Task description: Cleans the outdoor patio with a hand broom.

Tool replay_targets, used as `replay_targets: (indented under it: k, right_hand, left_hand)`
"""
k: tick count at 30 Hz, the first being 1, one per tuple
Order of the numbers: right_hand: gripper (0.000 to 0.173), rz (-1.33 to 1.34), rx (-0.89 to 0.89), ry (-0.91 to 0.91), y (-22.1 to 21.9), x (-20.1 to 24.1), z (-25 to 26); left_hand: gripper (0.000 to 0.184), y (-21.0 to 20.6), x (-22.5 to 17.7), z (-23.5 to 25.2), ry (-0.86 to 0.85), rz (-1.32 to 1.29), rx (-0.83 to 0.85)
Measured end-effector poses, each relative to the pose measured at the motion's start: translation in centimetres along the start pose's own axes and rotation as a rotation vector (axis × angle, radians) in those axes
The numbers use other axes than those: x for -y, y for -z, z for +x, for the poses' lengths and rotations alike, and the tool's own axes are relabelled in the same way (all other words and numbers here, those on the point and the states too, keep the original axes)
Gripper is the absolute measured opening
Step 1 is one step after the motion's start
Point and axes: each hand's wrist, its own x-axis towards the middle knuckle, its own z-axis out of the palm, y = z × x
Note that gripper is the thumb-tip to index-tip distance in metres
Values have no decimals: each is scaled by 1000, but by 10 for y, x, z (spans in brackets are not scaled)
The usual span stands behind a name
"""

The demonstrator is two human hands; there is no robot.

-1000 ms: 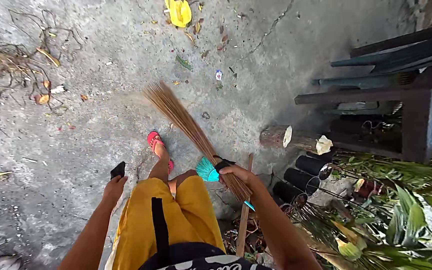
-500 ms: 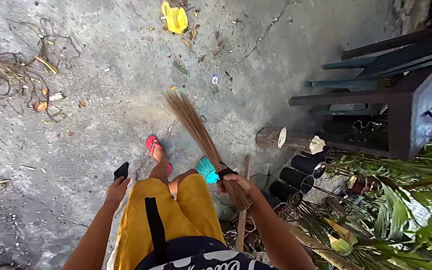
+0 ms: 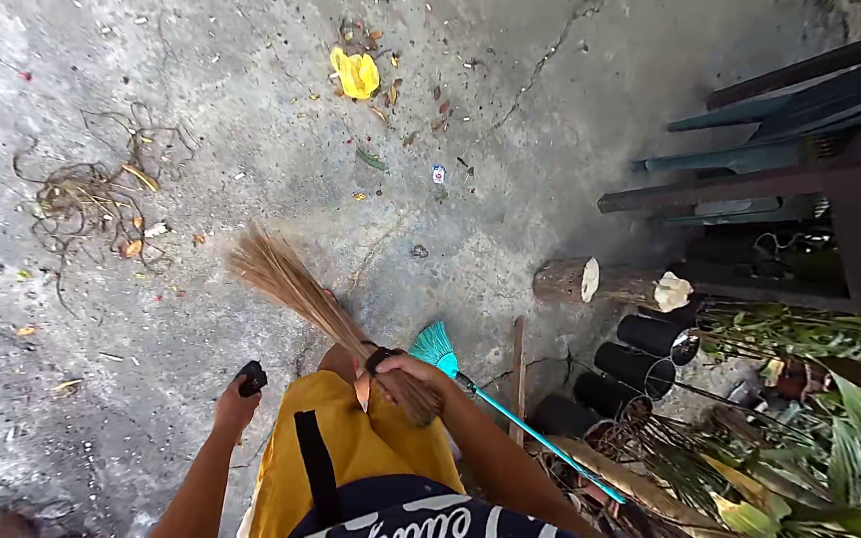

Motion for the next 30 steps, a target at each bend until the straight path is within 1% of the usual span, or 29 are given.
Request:
replay_targets:
  k: [1, 2, 3, 4, 6, 8, 10, 11, 12, 13, 14, 16, 17, 18, 20, 22, 23, 24, 26, 27, 28, 29, 30]
  right_hand:
    - [32, -4, -10, 42, 7, -2, -23]
    - [44, -2, -27, 91, 16, -5, -43]
    - [51, 4, -75, 142, 22, -8, -62]
    - [52, 31, -163, 188, 27, -10, -80]
    - [41, 123, -360, 243, 36, -10, -105]
    - [25, 225, -580, 252, 45, 0, -106]
    - [19, 348, -780, 273, 47, 18, -75]
    - [19, 389, -828, 296, 46, 26, -51]
    - [20, 395, -827, 299, 41, 32, -24]
    - [22, 358, -779, 258, 33, 37, 2]
    - [21, 258, -680, 172, 24, 42, 22]
    - [19, 4, -385, -13, 15, 46, 51]
    - [19, -68, -255, -72, 15, 47, 56]
    - [20, -100, -180, -87, 17, 48, 50]
    - [21, -95, -139, -24, 33, 46, 15]
    - [20, -75, -166, 87, 61, 37, -34]
    - [24, -60, -207, 146, 76, 33, -59]
    - [28, -17, -268, 203, 91, 29, -82]
    - [23, 130, -444, 261, 115, 25, -115]
    - [21, 221, -555, 271, 124, 29, -121]
    - [21, 308, -681, 293, 134, 35, -117]
    - [23, 397, -790, 331, 143, 43, -104]
    - [24, 457, -852, 372, 151, 49, -85]
  left_hand:
    - [64, 3, -4, 1, -3, -11, -16]
    - [61, 5, -7, 0, -2, -46, -29]
    - [56, 7, -11, -1, 3, -97, -32]
    - [50, 9, -15, -4, 12, -144, -22]
    - [44, 9, -18, -7, 37, -192, 22]
    - [43, 6, -18, -10, 58, -204, 52]
    - [42, 1, -14, -11, 70, -191, 61]
    - [41, -2, -12, -12, 69, -182, 64]
    - [42, -6, -10, -11, 67, -172, 64]
    - [42, -9, -9, -9, 68, -157, 66]
    - [43, -12, -8, -6, 69, -143, 65]
    - [45, -16, -12, -2, 77, -145, 67]
    - [46, -16, -16, -2, 75, -158, 76]
    - [46, -16, -24, -2, 66, -169, 82]
    - [45, -13, -44, -3, 32, -173, 94]
    - [45, -9, -63, -4, -4, -169, 114]
    - [44, -8, -72, -4, -20, -174, 130]
    - [44, -8, -80, -4, -31, -183, 142]
    - [43, -11, -91, -5, -36, -216, 146]
    - [43, -15, -94, -5, -35, -238, 137]
    - [42, -19, -96, -5, -31, -257, 127]
    - [42, -25, -96, -7, -24, -267, 120]
    - [42, -30, -96, -10, -15, -270, 120]
